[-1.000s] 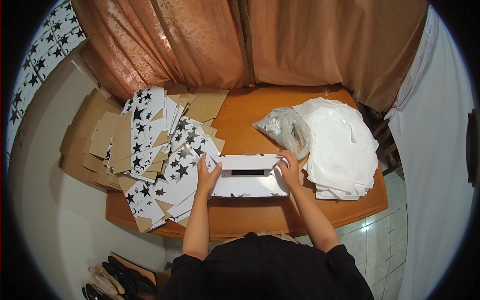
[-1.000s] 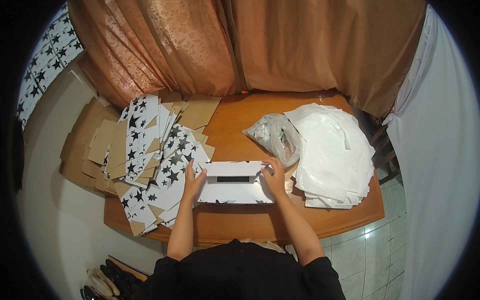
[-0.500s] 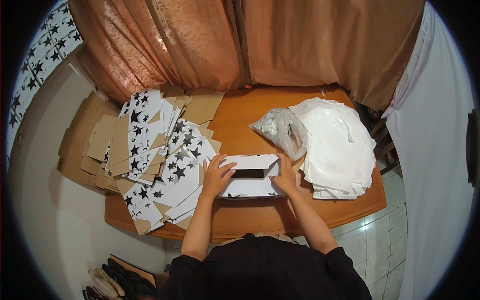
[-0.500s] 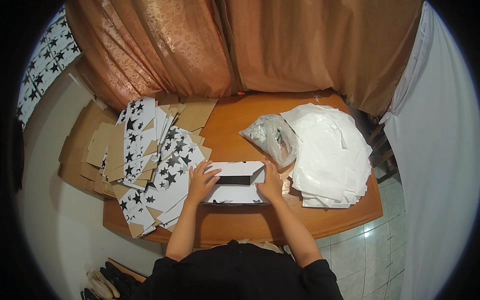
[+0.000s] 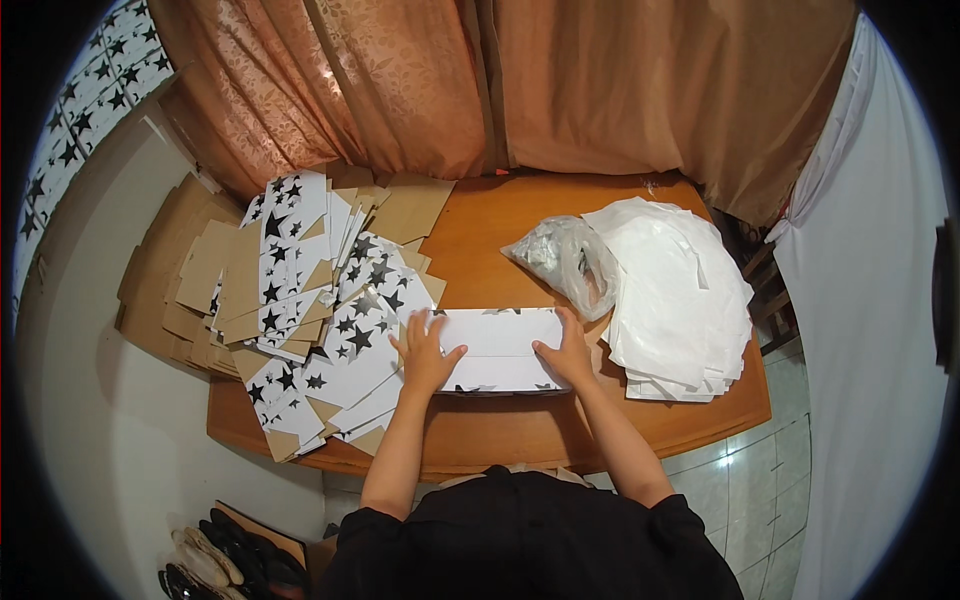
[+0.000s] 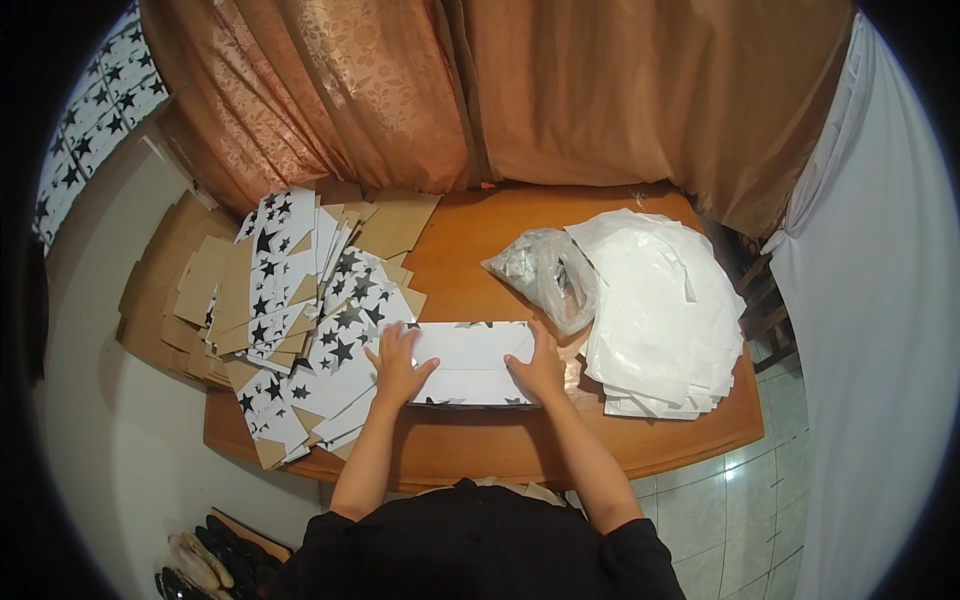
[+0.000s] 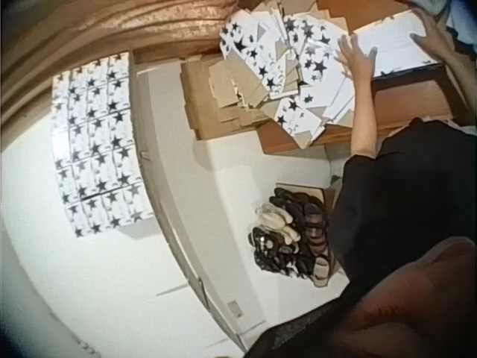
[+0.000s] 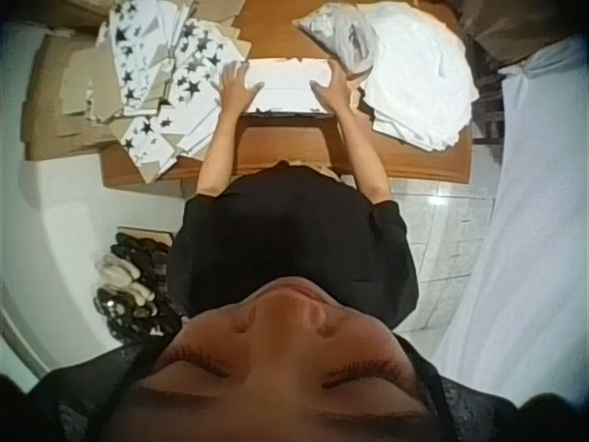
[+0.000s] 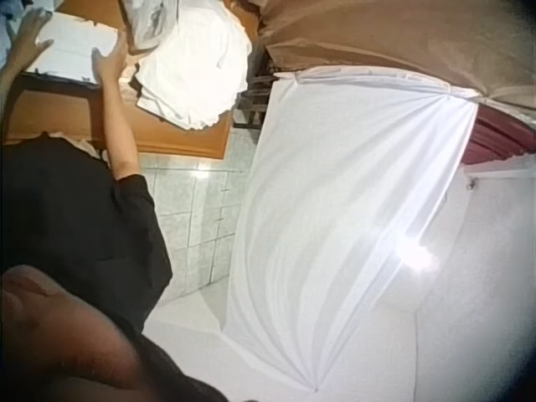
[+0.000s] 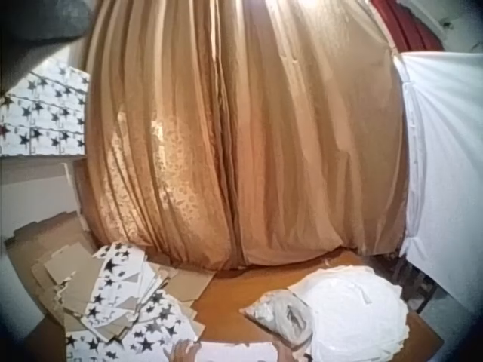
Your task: Fold flat cardboard templates into boxes, line them with tissue paper, and stack the finished boxes on a wall shelf.
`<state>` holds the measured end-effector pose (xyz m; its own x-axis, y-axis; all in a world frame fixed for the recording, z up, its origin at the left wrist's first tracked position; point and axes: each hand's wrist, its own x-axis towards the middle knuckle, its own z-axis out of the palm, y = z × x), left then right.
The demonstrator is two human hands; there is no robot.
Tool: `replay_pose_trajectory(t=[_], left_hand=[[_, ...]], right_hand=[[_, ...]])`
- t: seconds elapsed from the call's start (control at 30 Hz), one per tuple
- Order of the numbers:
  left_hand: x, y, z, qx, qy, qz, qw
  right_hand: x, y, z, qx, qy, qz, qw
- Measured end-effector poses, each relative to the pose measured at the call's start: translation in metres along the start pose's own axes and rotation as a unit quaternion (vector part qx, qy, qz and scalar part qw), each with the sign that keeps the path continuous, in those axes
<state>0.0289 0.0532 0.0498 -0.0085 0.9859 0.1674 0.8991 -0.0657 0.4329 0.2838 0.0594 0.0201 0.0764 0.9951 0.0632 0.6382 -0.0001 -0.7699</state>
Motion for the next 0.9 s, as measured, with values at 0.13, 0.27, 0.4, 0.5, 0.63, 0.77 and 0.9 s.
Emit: replay_pose_trajectory(t=[0.13, 0.27, 0.4, 0.5, 0.63, 0.77, 0.9], left_hand=[[0.007, 0.005, -0.005, 0.005, -0.02, -0.149, 0.989], [0.008, 0.009, -0.016, -0.093, -0.061, -0.157, 0.981], [0.012, -0.062, 0.022, -0.412, -0.021, -0.251, 0.876], [0.002, -0.068, 0.007, -0.548, -0.157, -0.22, 0.792], [-0.013, 0.012, -0.069, -0.552, -0.14, -0.319, 0.757], [-0.03, -0.06, -0.098, -0.757, -0.107, -0.15, 0.626], [-0.038, -0.039, -0.133, -0.81, -0.029, -0.082, 0.58]], right_hand=[[-0.006, -0.022, -0.009, -0.053, -0.008, 0.041, 0.998], [-0.001, 0.0, -0.005, 0.009, 0.027, -0.028, 0.999], [0.009, 0.02, -0.013, 0.218, -0.042, 0.11, 0.969], [-0.008, -0.028, -0.042, 0.188, -0.105, 0.167, 0.962], [0.004, 0.033, -0.035, 0.162, -0.168, 0.193, 0.953], [-0.006, -0.034, -0.076, 0.414, -0.064, 0.07, 0.905], [-0.006, -0.047, -0.095, 0.568, -0.034, -0.047, 0.821]])
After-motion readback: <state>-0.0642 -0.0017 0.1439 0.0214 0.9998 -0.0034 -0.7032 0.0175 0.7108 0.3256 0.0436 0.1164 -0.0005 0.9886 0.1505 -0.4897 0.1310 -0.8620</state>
